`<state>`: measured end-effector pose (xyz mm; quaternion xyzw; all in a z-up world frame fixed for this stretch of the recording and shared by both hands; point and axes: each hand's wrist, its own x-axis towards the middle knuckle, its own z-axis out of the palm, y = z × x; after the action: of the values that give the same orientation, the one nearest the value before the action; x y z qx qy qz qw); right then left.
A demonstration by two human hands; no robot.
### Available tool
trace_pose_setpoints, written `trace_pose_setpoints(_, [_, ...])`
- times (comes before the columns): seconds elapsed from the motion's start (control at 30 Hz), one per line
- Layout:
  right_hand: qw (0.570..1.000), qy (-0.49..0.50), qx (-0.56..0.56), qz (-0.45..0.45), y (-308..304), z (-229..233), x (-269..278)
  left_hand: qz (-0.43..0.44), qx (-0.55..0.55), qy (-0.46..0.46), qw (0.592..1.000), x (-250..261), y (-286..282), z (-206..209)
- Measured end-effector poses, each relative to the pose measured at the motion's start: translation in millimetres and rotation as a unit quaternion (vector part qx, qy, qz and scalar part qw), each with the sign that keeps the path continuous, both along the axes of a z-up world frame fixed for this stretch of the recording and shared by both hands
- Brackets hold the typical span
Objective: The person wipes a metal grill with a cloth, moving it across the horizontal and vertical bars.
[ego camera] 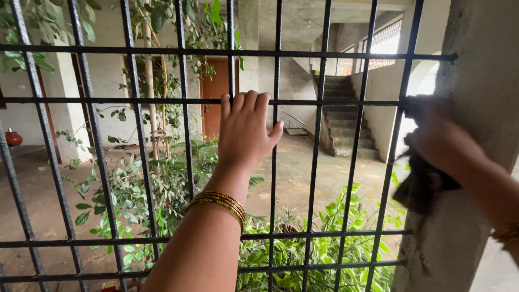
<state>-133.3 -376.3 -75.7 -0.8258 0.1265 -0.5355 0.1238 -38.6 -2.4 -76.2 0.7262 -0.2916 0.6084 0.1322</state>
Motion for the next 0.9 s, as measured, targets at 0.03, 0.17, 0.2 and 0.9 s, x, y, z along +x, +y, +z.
trace_pose_setpoints(0.03, [1.000,-0.003,0.000,0.003,-3.1,-2.0,4.6,-0.001,-0.002,0.006,1.000,0.4,0.9,0.6])
trace_pose_setpoints(0.17, [0.997,-0.078,0.005,0.014,-10.8,0.8,12.6,-0.009,0.003,0.025,1.000,-2.3,-0.4,-0.3])
trace_pose_setpoints(0.2, [0.991,-0.128,0.002,0.026,-1.6,5.9,15.6,-0.007,0.010,0.024,1.000,-2.6,2.3,2.1])
trace_pose_setpoints(0.9, [0.994,0.061,-0.068,0.053,244.6,21.3,60.1,-0.045,0.040,-0.052,0.997,54.9,163.7,-8.1])
